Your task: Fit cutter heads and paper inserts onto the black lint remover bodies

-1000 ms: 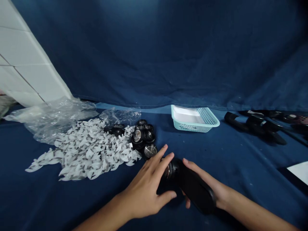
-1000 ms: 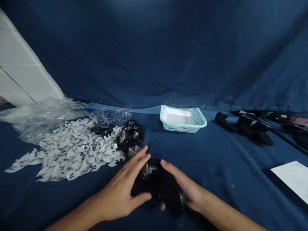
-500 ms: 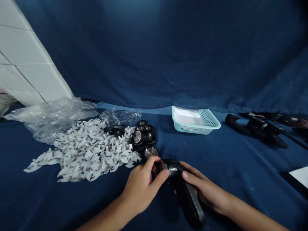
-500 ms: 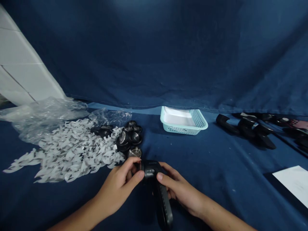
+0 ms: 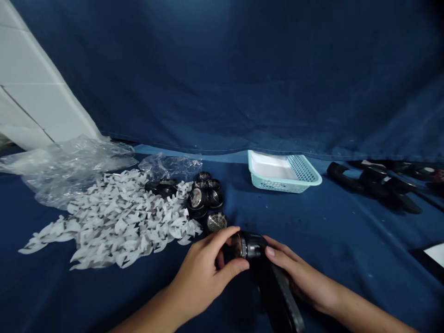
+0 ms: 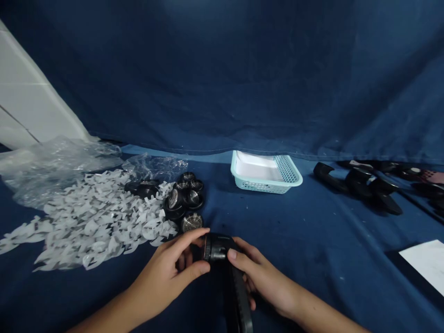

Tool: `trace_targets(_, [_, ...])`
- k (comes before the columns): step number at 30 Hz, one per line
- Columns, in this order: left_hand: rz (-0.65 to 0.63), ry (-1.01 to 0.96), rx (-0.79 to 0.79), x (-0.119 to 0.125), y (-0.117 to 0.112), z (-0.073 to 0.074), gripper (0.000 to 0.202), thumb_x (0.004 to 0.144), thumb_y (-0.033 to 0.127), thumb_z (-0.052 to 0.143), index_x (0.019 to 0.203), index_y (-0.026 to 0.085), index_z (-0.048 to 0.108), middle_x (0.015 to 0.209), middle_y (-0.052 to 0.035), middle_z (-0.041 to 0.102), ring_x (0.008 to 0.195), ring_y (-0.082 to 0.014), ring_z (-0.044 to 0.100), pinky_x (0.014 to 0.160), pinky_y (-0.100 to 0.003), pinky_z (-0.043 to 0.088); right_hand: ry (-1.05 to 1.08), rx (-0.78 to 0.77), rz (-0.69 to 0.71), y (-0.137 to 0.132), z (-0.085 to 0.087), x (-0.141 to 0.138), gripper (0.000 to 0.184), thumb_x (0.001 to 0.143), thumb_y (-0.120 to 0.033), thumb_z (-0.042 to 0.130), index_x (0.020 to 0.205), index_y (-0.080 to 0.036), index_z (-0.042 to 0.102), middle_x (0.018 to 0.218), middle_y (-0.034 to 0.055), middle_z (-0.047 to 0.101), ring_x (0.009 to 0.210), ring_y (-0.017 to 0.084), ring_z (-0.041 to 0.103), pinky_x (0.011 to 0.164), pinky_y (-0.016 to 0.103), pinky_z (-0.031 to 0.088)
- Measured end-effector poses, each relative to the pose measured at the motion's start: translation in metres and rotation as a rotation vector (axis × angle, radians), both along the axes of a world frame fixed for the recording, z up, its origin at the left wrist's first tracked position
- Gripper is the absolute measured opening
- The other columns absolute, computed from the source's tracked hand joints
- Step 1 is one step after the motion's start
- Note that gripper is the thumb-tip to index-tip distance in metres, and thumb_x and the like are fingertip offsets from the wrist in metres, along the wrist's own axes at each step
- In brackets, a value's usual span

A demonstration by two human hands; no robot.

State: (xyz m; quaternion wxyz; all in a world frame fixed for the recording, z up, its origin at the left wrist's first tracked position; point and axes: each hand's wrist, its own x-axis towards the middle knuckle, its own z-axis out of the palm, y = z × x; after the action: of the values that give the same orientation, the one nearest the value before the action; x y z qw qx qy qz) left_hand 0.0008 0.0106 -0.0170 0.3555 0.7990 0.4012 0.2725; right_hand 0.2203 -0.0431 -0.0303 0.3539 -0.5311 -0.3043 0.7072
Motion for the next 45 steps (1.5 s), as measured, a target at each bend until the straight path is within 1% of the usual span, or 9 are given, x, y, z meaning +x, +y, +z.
trace_targets(7, [-0.026, -0.083, -0.263, 0.001, -0.001, 0.009, 0.049, 0.08, 0.034, 0.067, 0.127, 0.025, 0.053, 0.105, -0.0046, 0.068, 0.063, -0.012, 0.058, 0.059, -0.026, 0.05, -0.092, -0.026, 0.015, -0.001, 0.002, -0.004, 0.086, 0.077, -0.059, 0.065, 0.146, -0.02, 0.032, 0.054, -0.0063, 0.057, 0.041, 0.01, 0.05, 0.038, 0.018, 0.039])
trace_targets(11, [-0.055, -0.092, -0.327, 0.0, -0.002, 0.016, 0.05, 0.078, 0.029, 0.068, 0.126, 0.025, 0.052, 0.107, -0.0043, 0.068, 0.059, -0.0097, 0.053, 0.058, -0.025, 0.047, -0.12, 0.009, 0.019, -0.002, 0.006, -0.008, 0.078, 0.078, -0.055, 0.064, 0.143, -0.022, 0.037, 0.053, -0.0076, 0.054, 0.039, 0.009, 0.048, 0.037, 0.017, 0.038])
trace_targets(16, [-0.058, -0.077, -0.33, 0.0, -0.004, 0.019, 0.05, 0.078, 0.025, 0.066, 0.126, 0.024, 0.053, 0.097, -0.0023, 0.068, 0.058, -0.0099, 0.05, 0.057, -0.025, 0.045, -0.154, 0.038, 0.044, -0.004, 0.003, -0.008, 0.067, 0.082, -0.054, 0.059, 0.14, -0.024, 0.041, 0.054, -0.0081, 0.054, 0.038, 0.008, 0.051, 0.035, 0.015, 0.034])
trace_targets(22, [-0.027, 0.007, -0.25, -0.001, -0.004, 0.018, 0.049, 0.078, 0.032, 0.067, 0.125, 0.023, 0.056, 0.056, 0.0072, 0.05, 0.052, -0.0123, 0.049, 0.053, -0.024, 0.041, -0.116, 0.043, 0.055, -0.004, 0.002, -0.006, 0.063, 0.085, -0.053, 0.056, 0.139, -0.026, 0.041, 0.052, -0.0082, 0.056, 0.035, 0.009, 0.052, 0.032, 0.016, 0.031])
trace_targets(25, [-0.019, -0.007, -0.232, 0.0, -0.004, 0.017, 0.049, 0.078, 0.032, 0.068, 0.125, 0.023, 0.056, 0.063, 0.0048, 0.058, 0.052, -0.0117, 0.05, 0.053, -0.024, 0.043, -0.139, 0.003, 0.002, -0.004, 0.004, -0.007, 0.068, 0.083, -0.054, 0.059, 0.141, -0.025, 0.039, 0.056, -0.0069, 0.058, 0.037, 0.01, 0.052, 0.033, 0.018, 0.034])
trace_targets(30, [0.006, -0.073, -0.225, 0.001, -0.003, 0.013, 0.049, 0.078, 0.036, 0.069, 0.122, 0.024, 0.054, 0.105, -0.0044, 0.07, 0.056, -0.0097, 0.054, 0.054, -0.024, 0.047, -0.097, 0.06, -0.056, -0.004, 0.005, -0.009, 0.068, 0.083, -0.061, 0.058, 0.137, -0.02, 0.045, 0.062, -0.0028, 0.059, 0.059, 0.016, 0.061, 0.05, 0.023, 0.047])
trace_targets(34, [0.005, -0.129, -0.175, 0.0, 0.0, 0.01, 0.049, 0.08, 0.037, 0.067, 0.125, 0.024, 0.052, 0.106, -0.0057, 0.07, 0.059, -0.0112, 0.057, 0.056, -0.026, 0.049, 0.098, 0.166, 0.025, -0.004, 0.003, -0.005, 0.063, 0.089, -0.056, 0.053, 0.14, -0.022, 0.042, 0.085, 0.0048, 0.068, 0.082, 0.02, 0.065, 0.069, 0.029, 0.05])
trace_targets(38, [0.009, -0.165, -0.119, -0.002, 0.002, 0.007, 0.05, 0.082, 0.035, 0.066, 0.128, 0.025, 0.051, 0.105, -0.0055, 0.069, 0.062, -0.0122, 0.059, 0.058, -0.027, 0.052, 0.245, 0.23, 0.14, -0.003, 0.0, 0.002, 0.069, 0.085, -0.042, 0.063, 0.145, -0.024, 0.033, 0.104, 0.0092, 0.068, 0.101, 0.024, 0.063, 0.079, 0.035, 0.049])
trace_targets(45, [0.002, -0.125, -0.095, -0.005, 0.002, 0.005, 0.051, 0.083, 0.036, 0.066, 0.13, 0.024, 0.052, 0.087, -0.0033, 0.07, 0.062, -0.0141, 0.061, 0.061, -0.029, 0.053, 0.237, 0.282, 0.157, -0.003, -0.005, 0.005, 0.067, 0.085, -0.032, 0.062, 0.145, -0.025, 0.033, 0.117, 0.0106, 0.065, 0.109, 0.027, 0.061, 0.091, 0.045, 0.044])
